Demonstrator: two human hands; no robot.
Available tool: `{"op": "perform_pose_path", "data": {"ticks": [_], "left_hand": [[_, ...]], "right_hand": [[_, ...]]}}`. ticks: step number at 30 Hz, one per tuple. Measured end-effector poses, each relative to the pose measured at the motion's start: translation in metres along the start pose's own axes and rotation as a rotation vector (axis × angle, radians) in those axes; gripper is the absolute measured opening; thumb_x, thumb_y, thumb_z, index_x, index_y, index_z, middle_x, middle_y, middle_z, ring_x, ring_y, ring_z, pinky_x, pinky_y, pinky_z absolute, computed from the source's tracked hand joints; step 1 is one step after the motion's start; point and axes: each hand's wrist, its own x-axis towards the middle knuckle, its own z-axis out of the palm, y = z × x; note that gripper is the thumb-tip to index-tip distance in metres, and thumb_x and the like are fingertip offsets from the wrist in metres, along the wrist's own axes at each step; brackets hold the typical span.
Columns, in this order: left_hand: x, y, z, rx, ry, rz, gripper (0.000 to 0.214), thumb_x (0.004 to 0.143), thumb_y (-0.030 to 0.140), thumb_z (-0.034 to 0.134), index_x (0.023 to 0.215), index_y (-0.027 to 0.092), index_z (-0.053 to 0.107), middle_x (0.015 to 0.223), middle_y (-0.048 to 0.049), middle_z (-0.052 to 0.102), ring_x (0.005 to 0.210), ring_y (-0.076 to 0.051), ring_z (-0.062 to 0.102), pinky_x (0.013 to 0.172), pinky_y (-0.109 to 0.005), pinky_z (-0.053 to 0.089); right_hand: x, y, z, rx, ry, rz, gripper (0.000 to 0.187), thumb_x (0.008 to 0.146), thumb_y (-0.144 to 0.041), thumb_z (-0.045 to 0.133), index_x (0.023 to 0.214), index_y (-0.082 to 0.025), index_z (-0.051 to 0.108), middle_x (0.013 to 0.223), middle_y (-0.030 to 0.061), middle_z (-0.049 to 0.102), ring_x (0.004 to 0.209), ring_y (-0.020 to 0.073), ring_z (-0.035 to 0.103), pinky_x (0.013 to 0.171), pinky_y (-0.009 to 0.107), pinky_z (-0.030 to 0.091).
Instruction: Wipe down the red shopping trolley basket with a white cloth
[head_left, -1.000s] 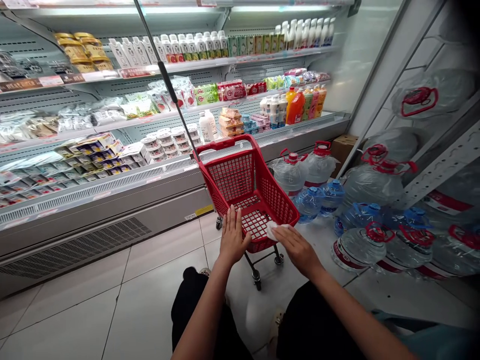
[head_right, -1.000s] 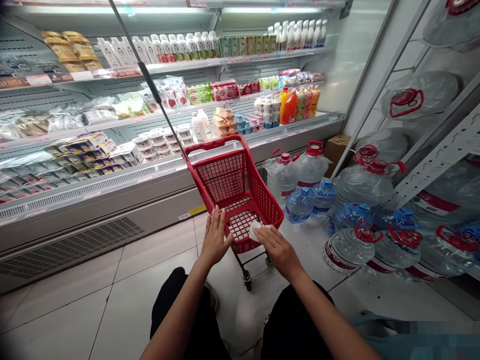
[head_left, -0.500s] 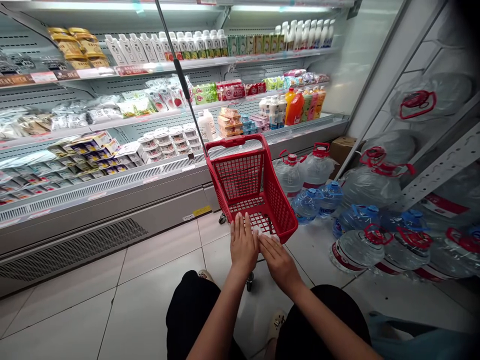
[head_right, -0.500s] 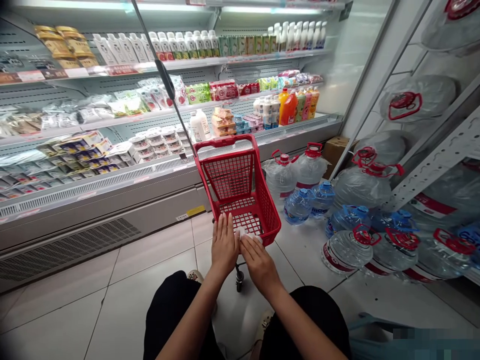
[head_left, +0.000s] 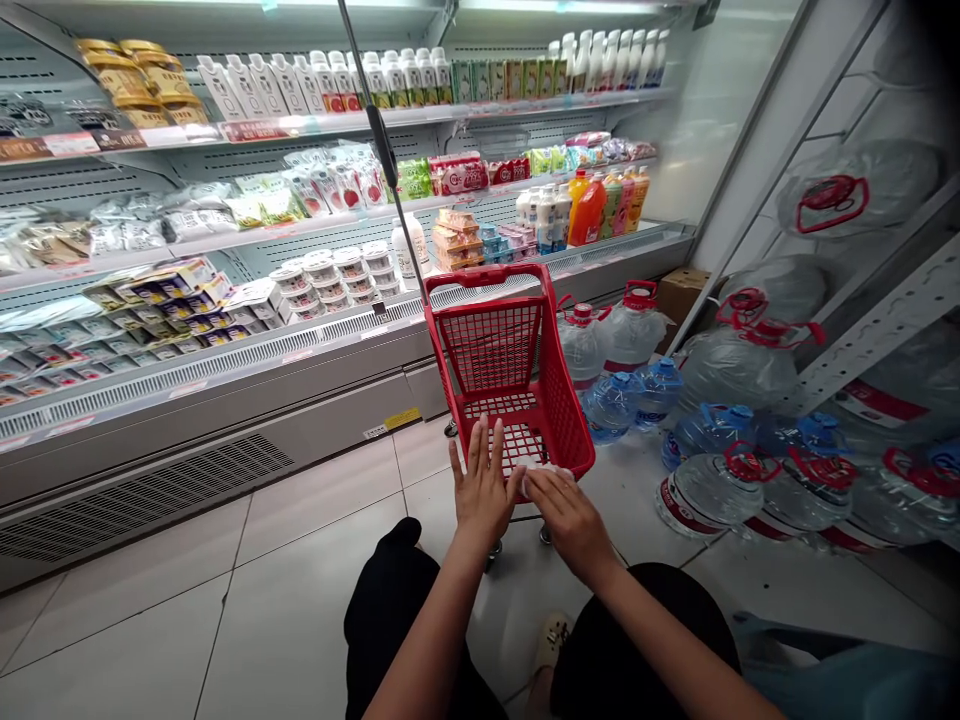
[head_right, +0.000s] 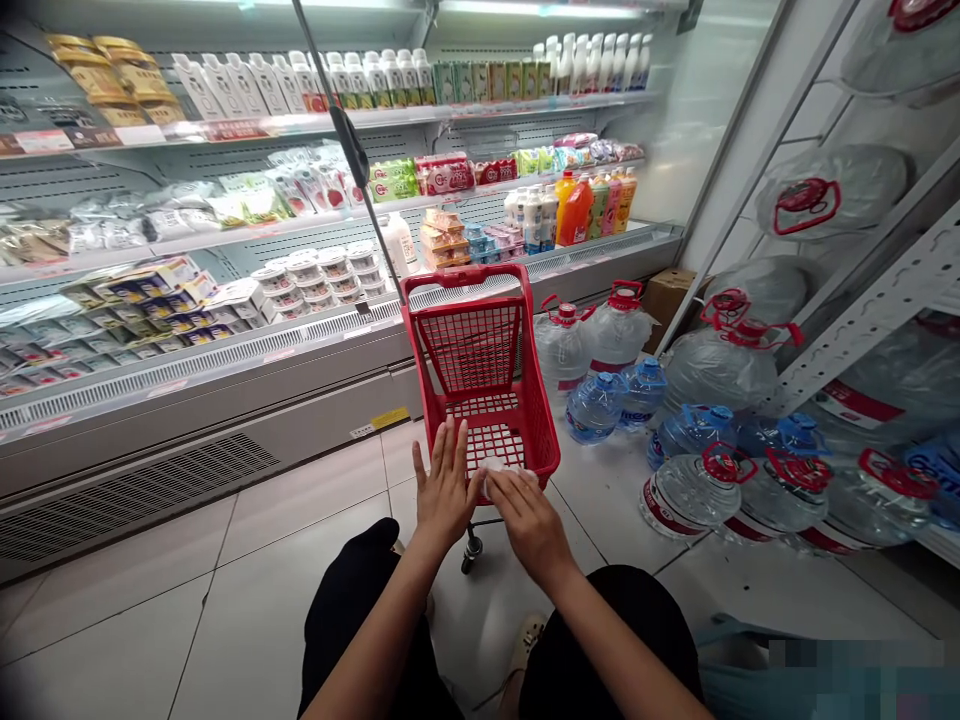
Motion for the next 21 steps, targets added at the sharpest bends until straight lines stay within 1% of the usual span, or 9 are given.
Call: {"op": "perform_pose_path", "data": {"ticks": [2, 3, 6, 9, 11, 13, 15, 18, 21], "left_hand": [[-0.002, -0.003, 0.0, 0.0, -0.004, 0.016, 0.074, 0.111, 0.051, 0.032, 0.17, 0.023, -0.002, 0.177, -0.0065, 0.013, 0.164, -0.021, 0.011, 0.13, -0.05, -0.018], [-0.003, -0.005, -0.001, 0.001, -0.008, 0.024, 0.075, 0.11, 0.051, 0.032, 0.17, 0.023, -0.002, 0.177, -0.0063, 0.013, 0.164, -0.02, 0.01, 0.13, -0.05, -0.018], [-0.004, -0.016, -0.003, 0.006, -0.021, 0.037, 0.078, 0.11, 0.054, 0.033, 0.17, 0.022, -0.003, 0.177, -0.0065, 0.014, 0.164, -0.021, 0.008, 0.13, -0.05, -0.018], [-0.004, -0.021, -0.005, 0.004, -0.035, 0.032, 0.077, 0.11, 0.054, 0.032, 0.17, 0.023, -0.005, 0.177, -0.0065, 0.013, 0.164, -0.021, 0.008, 0.129, -0.053, -0.018], [-0.002, -0.02, -0.005, -0.008, -0.045, 0.031, 0.077, 0.11, 0.054, 0.033, 0.17, 0.025, -0.006, 0.177, -0.0062, 0.013, 0.164, -0.022, 0.01, 0.129, -0.055, -0.016], [0.0, -0.017, -0.006, -0.023, -0.055, 0.04, 0.078, 0.109, 0.054, 0.034, 0.169, 0.026, -0.007, 0.177, -0.0056, 0.014, 0.164, -0.024, 0.012, 0.13, -0.058, -0.014], [0.001, -0.015, -0.005, -0.032, -0.058, 0.046, 0.079, 0.109, 0.054, 0.036, 0.169, 0.027, -0.009, 0.177, -0.0051, 0.015, 0.164, -0.025, 0.013, 0.13, -0.059, -0.011], [0.003, -0.018, -0.005, -0.024, -0.056, 0.041, 0.079, 0.109, 0.053, 0.035, 0.168, 0.027, -0.011, 0.176, -0.0053, 0.016, 0.164, -0.025, 0.014, 0.131, -0.059, -0.011], [0.004, -0.028, -0.006, -0.008, -0.066, 0.053, 0.078, 0.11, 0.053, 0.031, 0.168, 0.025, -0.012, 0.176, -0.0057, 0.016, 0.164, -0.022, 0.013, 0.13, -0.055, -0.016]], "right_hand": [[0.006, -0.006, 0.001, 0.008, -0.012, -0.051, 0.063, 0.101, -0.002, 0.039, 0.162, -0.018, 0.04, 0.149, 0.0084, 0.064, 0.138, 0.0217, 0.06, 0.123, 0.047, 0.044], [0.006, -0.003, -0.002, 0.011, -0.033, -0.081, 0.062, 0.102, -0.002, 0.039, 0.162, -0.018, 0.04, 0.149, 0.0079, 0.063, 0.138, 0.0206, 0.06, 0.124, 0.046, 0.044], [-0.001, 0.024, -0.022, 0.004, -0.103, -0.158, 0.063, 0.102, -0.002, 0.04, 0.163, -0.019, 0.039, 0.153, 0.0063, 0.061, 0.138, 0.0184, 0.059, 0.126, 0.044, 0.042], [-0.013, 0.053, -0.043, -0.035, -0.124, -0.184, 0.066, 0.101, -0.001, 0.043, 0.164, -0.022, 0.037, 0.153, 0.0056, 0.06, 0.14, 0.0191, 0.058, 0.126, 0.044, 0.042], [-0.015, 0.059, -0.048, -0.055, -0.137, -0.186, 0.068, 0.101, -0.001, 0.043, 0.164, -0.023, 0.036, 0.153, 0.006, 0.06, 0.14, 0.0197, 0.058, 0.125, 0.044, 0.043], [-0.01, 0.051, -0.044, -0.049, -0.159, -0.188, 0.068, 0.101, -0.001, 0.043, 0.165, -0.023, 0.035, 0.154, 0.0061, 0.058, 0.139, 0.0197, 0.059, 0.125, 0.044, 0.044], [0.001, 0.036, -0.033, -0.023, -0.167, -0.199, 0.068, 0.101, -0.001, 0.043, 0.165, -0.023, 0.034, 0.154, 0.0058, 0.059, 0.137, 0.0195, 0.061, 0.124, 0.044, 0.045], [0.015, 0.017, -0.019, 0.006, -0.154, -0.227, 0.069, 0.1, -0.002, 0.046, 0.165, -0.022, 0.035, 0.152, 0.0057, 0.061, 0.135, 0.0197, 0.062, 0.123, 0.044, 0.047], [0.017, 0.022, -0.022, 0.027, -0.165, -0.269, 0.069, 0.1, -0.001, 0.046, 0.165, -0.021, 0.033, 0.153, 0.0061, 0.06, 0.136, 0.0193, 0.062, 0.123, 0.043, 0.046]]}}
